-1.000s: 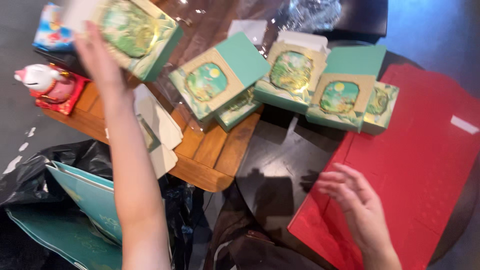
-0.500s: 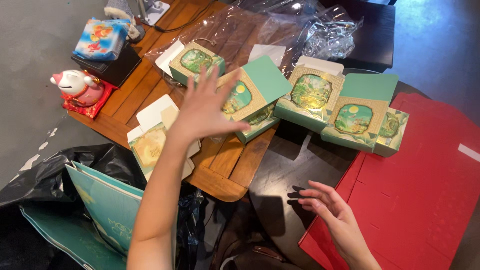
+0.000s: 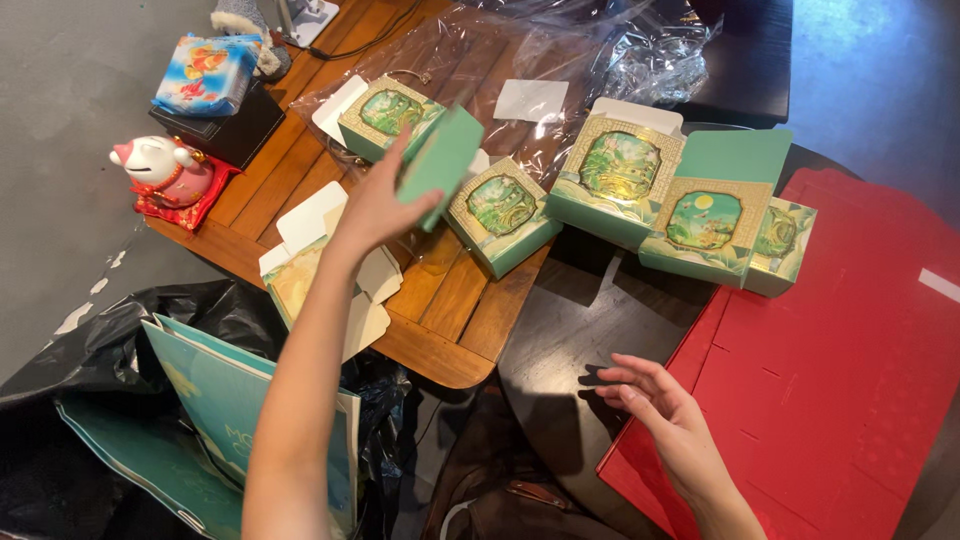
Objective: The person assembles green decorative boxes by folding the cardboard flaps and inserting white inner dividers, then arranges the completed boxes on a wooden table.
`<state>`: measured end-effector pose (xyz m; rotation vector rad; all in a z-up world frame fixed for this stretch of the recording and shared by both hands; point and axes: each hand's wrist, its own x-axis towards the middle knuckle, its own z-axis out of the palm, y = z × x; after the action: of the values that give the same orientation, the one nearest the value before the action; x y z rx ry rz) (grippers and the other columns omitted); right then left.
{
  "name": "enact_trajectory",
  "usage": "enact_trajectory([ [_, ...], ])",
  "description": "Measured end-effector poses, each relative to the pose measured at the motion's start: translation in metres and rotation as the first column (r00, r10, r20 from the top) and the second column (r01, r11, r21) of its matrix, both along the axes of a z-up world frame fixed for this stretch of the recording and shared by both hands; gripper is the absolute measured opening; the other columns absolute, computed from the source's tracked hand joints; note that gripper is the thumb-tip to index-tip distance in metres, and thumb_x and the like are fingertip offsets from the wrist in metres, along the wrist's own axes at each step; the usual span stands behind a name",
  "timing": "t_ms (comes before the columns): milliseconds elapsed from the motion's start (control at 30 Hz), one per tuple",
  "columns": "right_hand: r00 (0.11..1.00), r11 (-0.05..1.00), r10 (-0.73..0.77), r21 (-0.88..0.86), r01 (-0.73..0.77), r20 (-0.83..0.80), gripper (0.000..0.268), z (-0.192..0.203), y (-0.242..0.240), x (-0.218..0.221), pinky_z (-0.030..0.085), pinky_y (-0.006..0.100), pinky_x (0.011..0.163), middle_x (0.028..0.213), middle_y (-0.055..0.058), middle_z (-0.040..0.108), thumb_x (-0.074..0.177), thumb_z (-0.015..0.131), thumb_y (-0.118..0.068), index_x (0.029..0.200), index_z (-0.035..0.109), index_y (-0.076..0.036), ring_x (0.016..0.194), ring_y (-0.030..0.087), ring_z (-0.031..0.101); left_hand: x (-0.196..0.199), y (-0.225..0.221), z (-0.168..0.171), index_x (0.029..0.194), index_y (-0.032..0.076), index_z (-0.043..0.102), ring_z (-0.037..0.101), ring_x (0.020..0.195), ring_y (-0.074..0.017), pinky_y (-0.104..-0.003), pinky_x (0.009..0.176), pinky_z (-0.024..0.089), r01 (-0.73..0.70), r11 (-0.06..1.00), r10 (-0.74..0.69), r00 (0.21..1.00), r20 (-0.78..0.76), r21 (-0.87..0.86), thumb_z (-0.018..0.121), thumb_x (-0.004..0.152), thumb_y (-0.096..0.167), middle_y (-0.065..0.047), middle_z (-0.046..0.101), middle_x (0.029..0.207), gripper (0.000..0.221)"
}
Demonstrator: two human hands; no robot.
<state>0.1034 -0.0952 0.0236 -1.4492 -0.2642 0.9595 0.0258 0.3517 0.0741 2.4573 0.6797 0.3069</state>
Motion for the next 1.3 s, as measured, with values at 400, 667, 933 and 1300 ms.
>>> enact_trajectory([
  [400, 0.996, 0.996, -0.031, -0.081, 0.038, 0.088, 0.04, 0.007, -0.012, -0.005, 0.054, 0.039, 0.101, 0.127, 0.012, 0.072, 0.094, 0.058, -0.009, 0.134, 0.061, -0.005, 0.117, 0.023, 0.069, -0.021, -0.063, 0.048, 0.165, 0.032, 0.026, 0.066, 0.108, -0.0365, -0.046, 0.084, 0.058, -0.245, 0.835, 0.13, 0.958, 0.255, 0.493, 0.077, 0.089, 0.016, -0.018, 0.055, 0.136, 0.093],
  [667, 0.914, 0.879, -0.018, 0.442, -0.179, 0.405, 0.092, 0.02, -0.019, 0.003, 0.038, 0.04, 0.119, 0.161, 0.017, 0.035, 0.094, 0.074, -0.015, 0.164, 0.014, -0.009, 0.146, 0.027, 0.043, -0.072, -0.203, 0.046, 0.167, 0.002, -0.002, 0.026, 0.159, -0.0297, -0.041, 0.13, 0.024, 0.5, 0.781, -0.165, 0.743, 0.648, -0.375, 0.08, 0.074, 0.014, -0.022, 0.02, 0.173, 0.124],
  [933, 0.814, 0.973, -0.203, 0.205, 0.106, 0.545, 0.064, -0.023, -0.098, -0.037, 0.046, 0.037, 0.111, 0.142, 0.013, 0.057, 0.101, 0.063, -0.048, 0.145, 0.053, -0.002, 0.131, 0.024, 0.057, -0.062, -0.307, -0.028, 0.151, 0.005, 0.042, 0.053, 0.133, -0.0277, -0.04, 0.114, 0.044, 0.427, 0.469, -0.202, 0.904, 0.377, -0.773, 0.075, 0.085, 0.019, -0.016, 0.052, 0.141, 0.075],
  [1300, 0.873, 0.919, -0.388, 0.19, 0.344, 0.295, 0.033, -0.055, -0.129, -0.082, 0.057, 0.048, 0.106, 0.13, 0.017, 0.061, 0.11, 0.055, -0.018, 0.093, 0.072, 0.005, 0.127, 0.033, 0.065, -0.075, -0.353, -0.087, 0.105, 0.004, 0.075, 0.059, 0.14, -0.0351, -0.048, 0.119, 0.046, 0.439, 0.571, -0.147, 0.886, 0.44, -0.694, 0.065, 0.1, 0.011, -0.018, 0.073, 0.123, 0.013],
])
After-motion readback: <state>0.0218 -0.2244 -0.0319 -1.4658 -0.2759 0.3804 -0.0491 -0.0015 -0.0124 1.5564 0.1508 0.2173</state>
